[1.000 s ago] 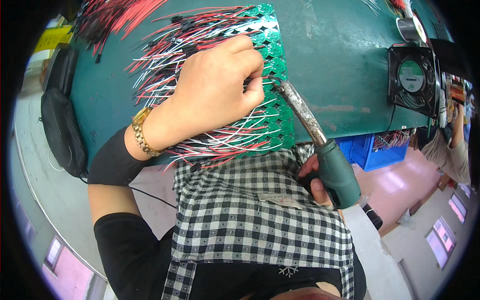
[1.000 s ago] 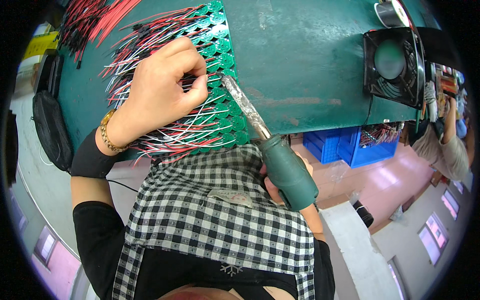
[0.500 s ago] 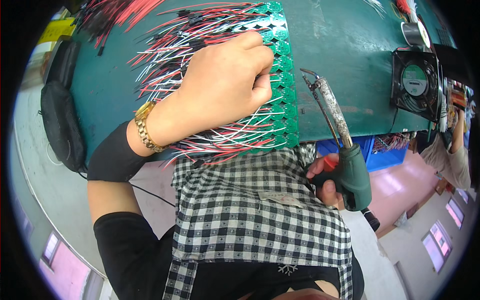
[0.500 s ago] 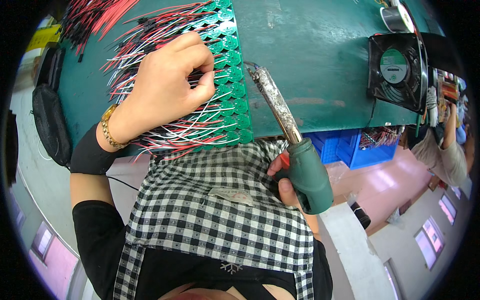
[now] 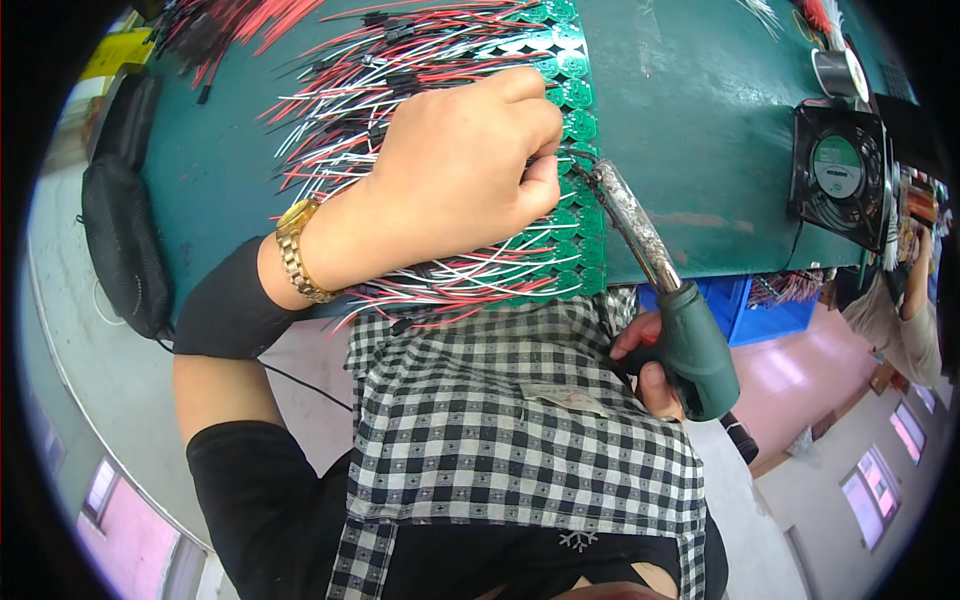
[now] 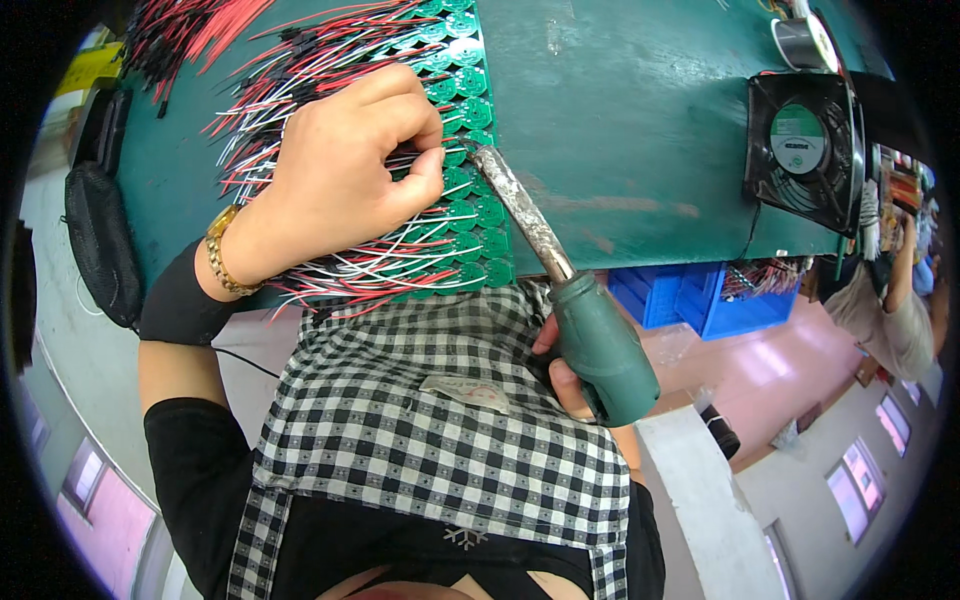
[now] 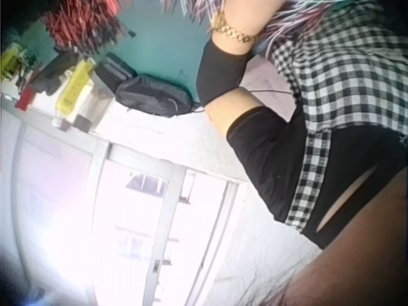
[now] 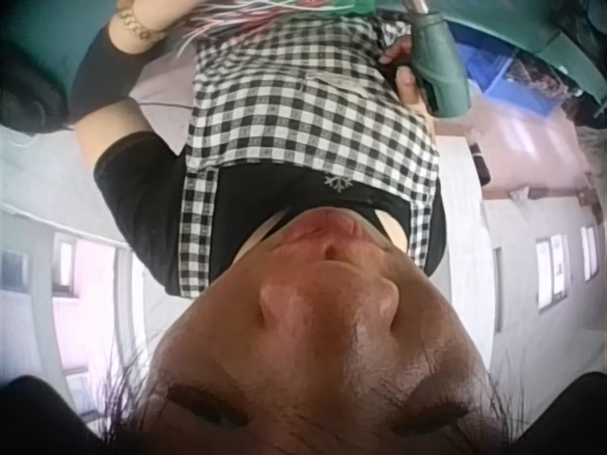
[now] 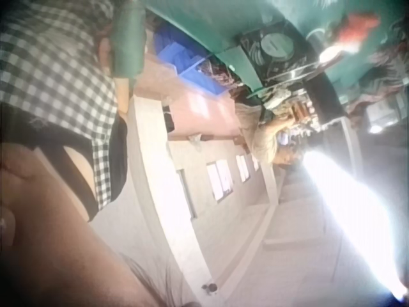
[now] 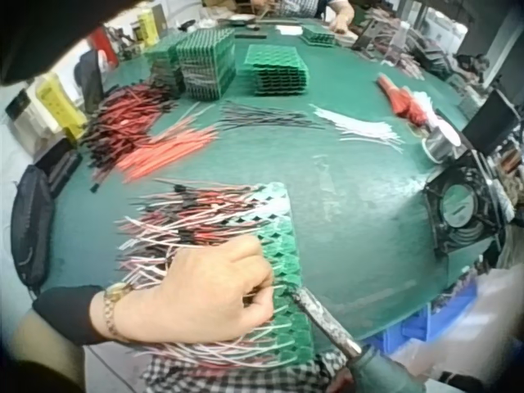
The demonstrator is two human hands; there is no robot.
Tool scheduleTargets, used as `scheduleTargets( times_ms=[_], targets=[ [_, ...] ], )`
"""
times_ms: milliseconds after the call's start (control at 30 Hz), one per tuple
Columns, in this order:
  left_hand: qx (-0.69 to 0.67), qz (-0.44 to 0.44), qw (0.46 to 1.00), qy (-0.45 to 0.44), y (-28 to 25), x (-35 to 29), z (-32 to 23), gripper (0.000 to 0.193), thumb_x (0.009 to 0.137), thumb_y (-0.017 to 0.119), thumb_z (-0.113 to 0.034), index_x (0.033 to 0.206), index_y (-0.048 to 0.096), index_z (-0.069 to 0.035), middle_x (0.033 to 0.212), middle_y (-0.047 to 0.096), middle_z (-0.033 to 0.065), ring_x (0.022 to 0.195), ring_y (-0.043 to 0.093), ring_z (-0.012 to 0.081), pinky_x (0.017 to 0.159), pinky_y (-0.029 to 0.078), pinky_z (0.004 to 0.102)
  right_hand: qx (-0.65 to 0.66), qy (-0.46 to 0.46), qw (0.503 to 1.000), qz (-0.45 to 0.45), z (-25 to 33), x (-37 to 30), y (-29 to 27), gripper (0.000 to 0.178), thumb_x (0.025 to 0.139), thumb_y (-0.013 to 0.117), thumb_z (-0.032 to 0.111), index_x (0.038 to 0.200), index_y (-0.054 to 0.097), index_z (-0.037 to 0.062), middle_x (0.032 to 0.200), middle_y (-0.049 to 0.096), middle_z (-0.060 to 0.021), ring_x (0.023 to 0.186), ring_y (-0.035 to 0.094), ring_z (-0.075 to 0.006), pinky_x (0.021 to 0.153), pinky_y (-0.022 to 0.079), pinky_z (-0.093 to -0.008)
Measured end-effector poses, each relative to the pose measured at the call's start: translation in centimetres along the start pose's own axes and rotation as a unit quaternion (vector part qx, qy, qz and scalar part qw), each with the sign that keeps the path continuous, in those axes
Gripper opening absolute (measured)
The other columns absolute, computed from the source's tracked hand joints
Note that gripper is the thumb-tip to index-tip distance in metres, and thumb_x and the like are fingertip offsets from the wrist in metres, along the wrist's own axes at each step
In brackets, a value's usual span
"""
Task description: The person attaches wires to a panel of circular circuit boards by picking up wires, positioning them onto the boards by hand, and soldering them using a soldering iron.
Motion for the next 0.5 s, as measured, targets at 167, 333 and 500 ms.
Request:
scheduleTargets(
  times_ms=[167, 333, 500],
  targets=[
    [0.004, -0.007, 1.000, 0.000, 0.1, 0.0, -0.3, 0.009, 0.066, 0.065, -0.006, 0.070, 0.058, -0.008, 0.071, 0.053, 0.0025, 0.057, 0.056, 0.0201, 0.048, 0.044, 0.0307, -0.002, -0.011, 1.000, 0.007, 0.1, -0.4, -0.4, 0.047, 0.081, 0.065, 0.022, 0.111, 0.045, -0.0074, 0.080, 0.057, -0.0189, 0.065, 0.059, -0.0234, 0.061, 0.051, -0.0328],
    [0.013, -0.005, 1.000, -0.002, 0.2, 0.0, -0.3, 0.010, 0.066, 0.066, -0.007, 0.069, 0.057, -0.008, 0.072, 0.053, 0.0022, 0.056, 0.056, 0.0205, 0.047, 0.044, 0.0314, 0.047, 0.025, 0.997, -0.049, 0.8, -0.8, 0.0, 0.050, 0.081, 0.067, 0.026, 0.112, 0.045, -0.0069, 0.083, 0.057, -0.0176, 0.068, 0.059, -0.0232, 0.064, 0.051, -0.0342],
    [0.014, -0.009, 1.000, 0.000, -0.1, -0.3, 0.1, 0.010, 0.066, 0.066, -0.007, 0.068, 0.056, -0.009, 0.071, 0.052, 0.0022, 0.056, 0.055, 0.0205, 0.046, 0.043, 0.0318, 0.090, 0.027, 0.992, -0.084, 0.9, -1.2, 0.1, 0.056, 0.083, 0.069, 0.031, 0.118, 0.044, -0.0038, 0.089, 0.056, -0.0167, 0.075, 0.059, -0.0232, 0.069, 0.050, -0.0364]
  ],
)
Point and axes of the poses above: each hand's wrist, its own x-axis towards the middle knuckle, its own y-axis out of the palm, z = x × y, the point moved 7 cm from there along x, towards the middle knuckle
